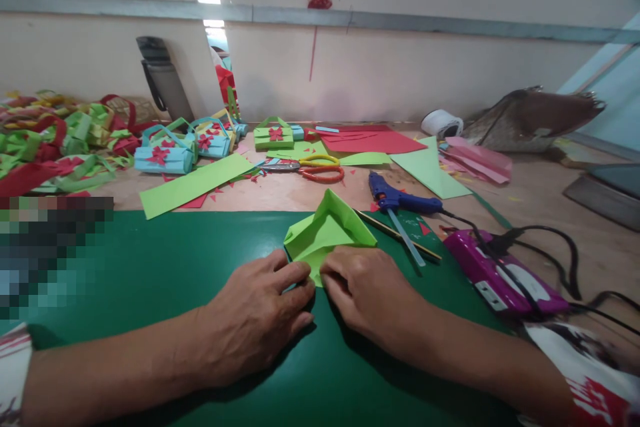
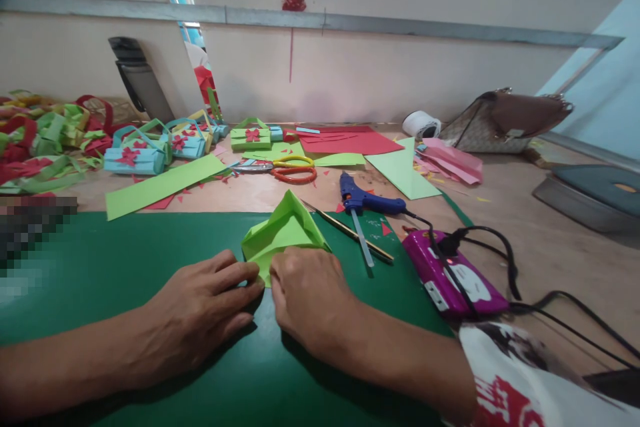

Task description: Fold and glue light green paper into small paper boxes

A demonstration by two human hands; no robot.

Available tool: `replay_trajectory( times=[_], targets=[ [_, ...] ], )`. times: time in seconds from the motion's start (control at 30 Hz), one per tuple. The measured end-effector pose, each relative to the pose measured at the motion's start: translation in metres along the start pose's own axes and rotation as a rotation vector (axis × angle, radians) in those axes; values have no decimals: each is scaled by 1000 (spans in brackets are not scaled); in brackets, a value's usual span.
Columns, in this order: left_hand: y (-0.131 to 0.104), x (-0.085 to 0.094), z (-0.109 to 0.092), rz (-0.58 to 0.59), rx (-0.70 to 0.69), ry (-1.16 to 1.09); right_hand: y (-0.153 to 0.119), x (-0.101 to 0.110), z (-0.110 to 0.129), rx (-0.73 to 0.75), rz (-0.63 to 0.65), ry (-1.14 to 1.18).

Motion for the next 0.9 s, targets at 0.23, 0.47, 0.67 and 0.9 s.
replay_trajectory(
  times=[0.23, 0.47, 0.67, 0.9],
  targets=[
    [1, 2, 1, 32, -4, -59, -17, 10, -17, 139, -16, 57],
    [1, 0, 1, -4, 13, -81, -22, -5, -15, 426, -30, -264],
    [1, 1, 2, -8, -7, -61, -30, -13, -14, 547, -39, -483],
    [2, 2, 1, -2, 2, -82, -36, -9, -17, 600, 50, -510]
  ],
)
Point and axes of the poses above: each hand's wrist, its own y-axis towards the middle knuckle, its own x-axis out of the back of the hand, z = x × y, the point moved 1 cm from there along y, towards the middle knuckle, and after that the axes turned 8 degrees about x, right-handed, at the moved point
